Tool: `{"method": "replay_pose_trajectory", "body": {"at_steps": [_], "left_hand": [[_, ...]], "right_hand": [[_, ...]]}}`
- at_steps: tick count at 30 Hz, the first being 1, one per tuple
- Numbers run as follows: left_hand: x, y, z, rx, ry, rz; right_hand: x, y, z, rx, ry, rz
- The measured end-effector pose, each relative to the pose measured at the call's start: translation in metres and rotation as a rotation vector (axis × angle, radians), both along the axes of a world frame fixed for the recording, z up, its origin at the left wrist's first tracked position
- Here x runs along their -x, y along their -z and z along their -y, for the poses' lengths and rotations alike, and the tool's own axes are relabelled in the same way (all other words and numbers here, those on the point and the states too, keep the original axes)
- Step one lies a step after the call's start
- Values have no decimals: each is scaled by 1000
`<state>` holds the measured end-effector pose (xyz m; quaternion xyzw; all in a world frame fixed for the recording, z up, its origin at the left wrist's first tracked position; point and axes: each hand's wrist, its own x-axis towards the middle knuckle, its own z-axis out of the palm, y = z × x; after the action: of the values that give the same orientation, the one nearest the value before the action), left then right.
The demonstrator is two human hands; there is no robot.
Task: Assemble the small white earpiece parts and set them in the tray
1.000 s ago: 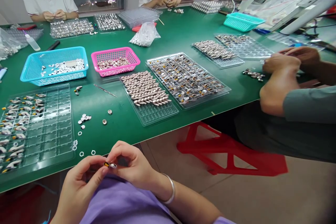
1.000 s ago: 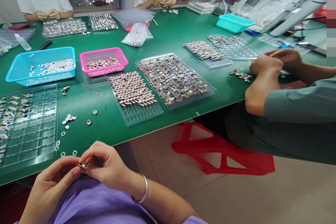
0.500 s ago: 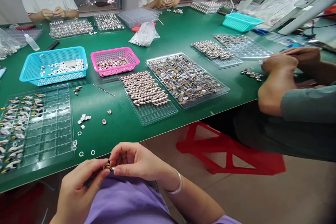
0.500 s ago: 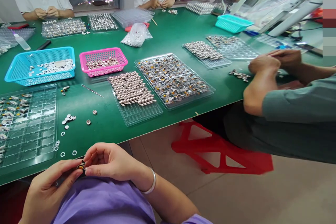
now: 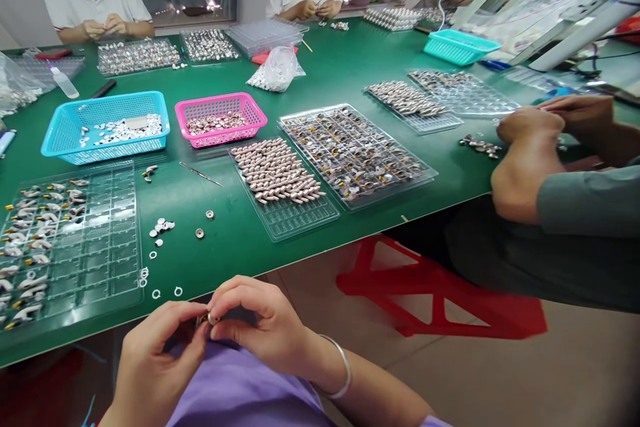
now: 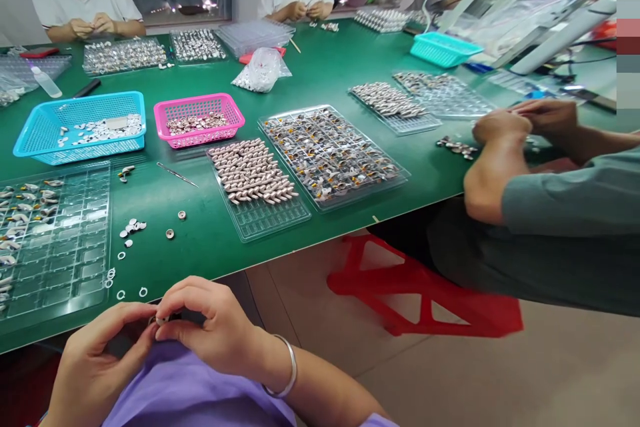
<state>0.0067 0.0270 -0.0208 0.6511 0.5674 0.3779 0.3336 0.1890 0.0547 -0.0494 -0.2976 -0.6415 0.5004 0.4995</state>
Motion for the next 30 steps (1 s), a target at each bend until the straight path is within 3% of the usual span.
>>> {"method": "replay_pose_trajectory", "body": {"at_steps": [13,18,30], "left_hand": [[1,3,-2,-203,4,-124],[5,3,-4,-199,64,-120],[-3,4,-6,-191,66,-79]], "right_hand": [[3,8,2,-52,51,80],[2,9,0,-54,86,75],[7,3,0,-251,135,104]]}}
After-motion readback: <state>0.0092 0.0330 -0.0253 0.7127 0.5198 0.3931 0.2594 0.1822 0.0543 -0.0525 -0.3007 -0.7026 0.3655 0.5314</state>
